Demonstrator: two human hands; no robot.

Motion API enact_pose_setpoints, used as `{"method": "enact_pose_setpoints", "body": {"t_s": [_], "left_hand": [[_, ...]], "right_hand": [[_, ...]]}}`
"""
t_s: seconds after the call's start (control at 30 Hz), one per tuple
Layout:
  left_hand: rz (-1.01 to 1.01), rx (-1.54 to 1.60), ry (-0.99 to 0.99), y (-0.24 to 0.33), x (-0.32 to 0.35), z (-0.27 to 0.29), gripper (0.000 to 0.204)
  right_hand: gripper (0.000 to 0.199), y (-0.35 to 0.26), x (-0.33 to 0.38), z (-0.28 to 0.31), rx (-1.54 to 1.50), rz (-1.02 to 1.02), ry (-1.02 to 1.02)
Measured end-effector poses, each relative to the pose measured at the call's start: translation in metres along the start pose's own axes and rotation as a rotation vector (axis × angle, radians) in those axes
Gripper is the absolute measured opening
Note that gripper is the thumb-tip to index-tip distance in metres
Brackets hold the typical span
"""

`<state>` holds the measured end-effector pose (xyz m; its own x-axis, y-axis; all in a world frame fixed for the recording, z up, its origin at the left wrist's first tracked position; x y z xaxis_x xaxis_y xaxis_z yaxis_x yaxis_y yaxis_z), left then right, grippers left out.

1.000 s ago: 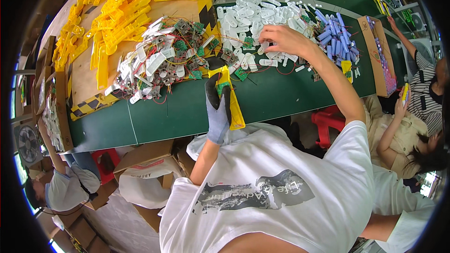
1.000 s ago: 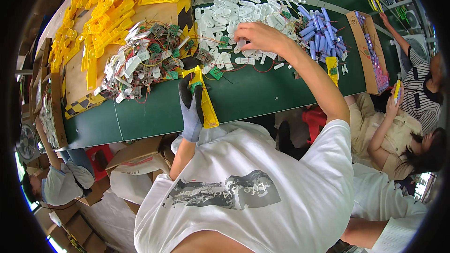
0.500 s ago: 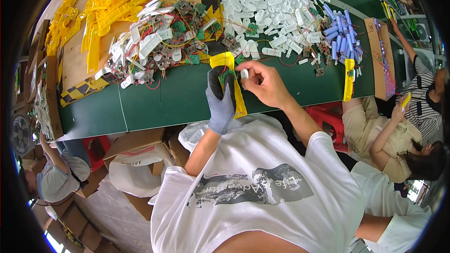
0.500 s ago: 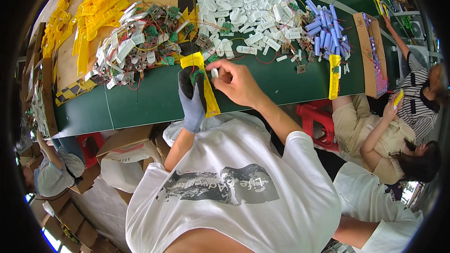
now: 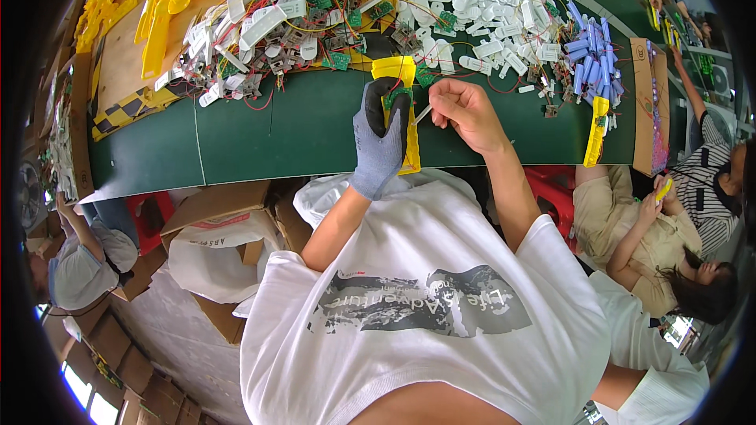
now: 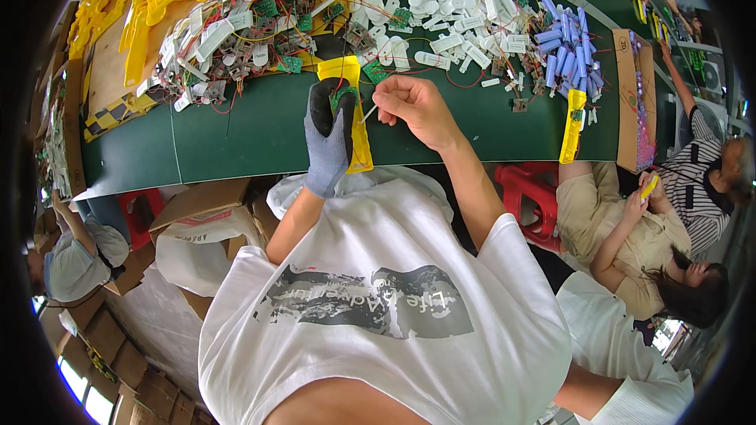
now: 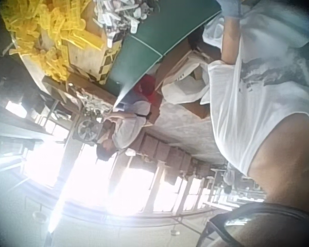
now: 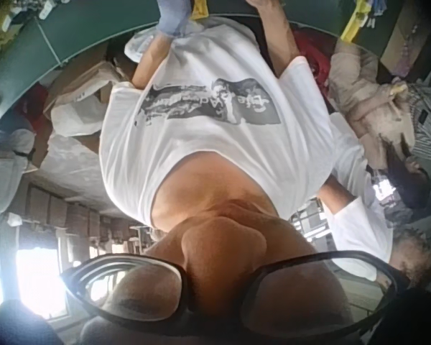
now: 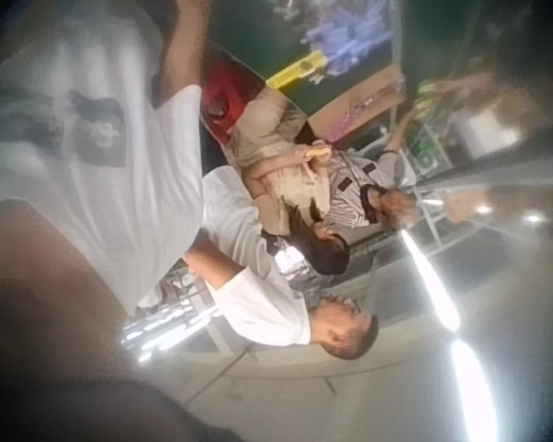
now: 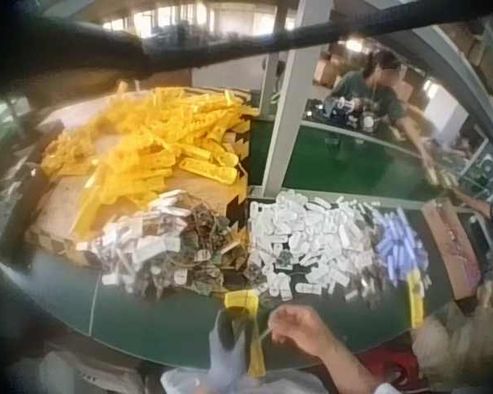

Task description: The person assembles electronic components by hand, inserting circuit boards, wires, connectors, and battery packs into yellow plastic housings at a factory workbench.

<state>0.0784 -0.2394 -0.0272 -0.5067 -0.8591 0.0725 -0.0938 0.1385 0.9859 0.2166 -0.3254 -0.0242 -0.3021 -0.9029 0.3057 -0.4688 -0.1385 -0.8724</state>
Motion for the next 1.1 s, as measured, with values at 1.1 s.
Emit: {"method": "enact_pose_setpoints", "body": {"t_s": [1.1], "left_hand": [[0.030,0.069,0.019,-0.012,-0.006,0.004,0.020]], "right_hand": [[0.015,0.004,0.010,-0.038,0.795,0.608,0.349]]}}
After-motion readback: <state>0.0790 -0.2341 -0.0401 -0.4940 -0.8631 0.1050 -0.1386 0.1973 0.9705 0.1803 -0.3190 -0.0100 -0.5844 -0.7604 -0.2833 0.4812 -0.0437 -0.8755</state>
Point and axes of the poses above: each hand's wrist, its own x-axis away from the middle knuckle, its own z-axis out of the back of the hand, y = z × x, the point moved 1 cm from there along -x, towards the middle knuckle, and after that the axes turned 3 degrees about y, right-handed, at the moved point
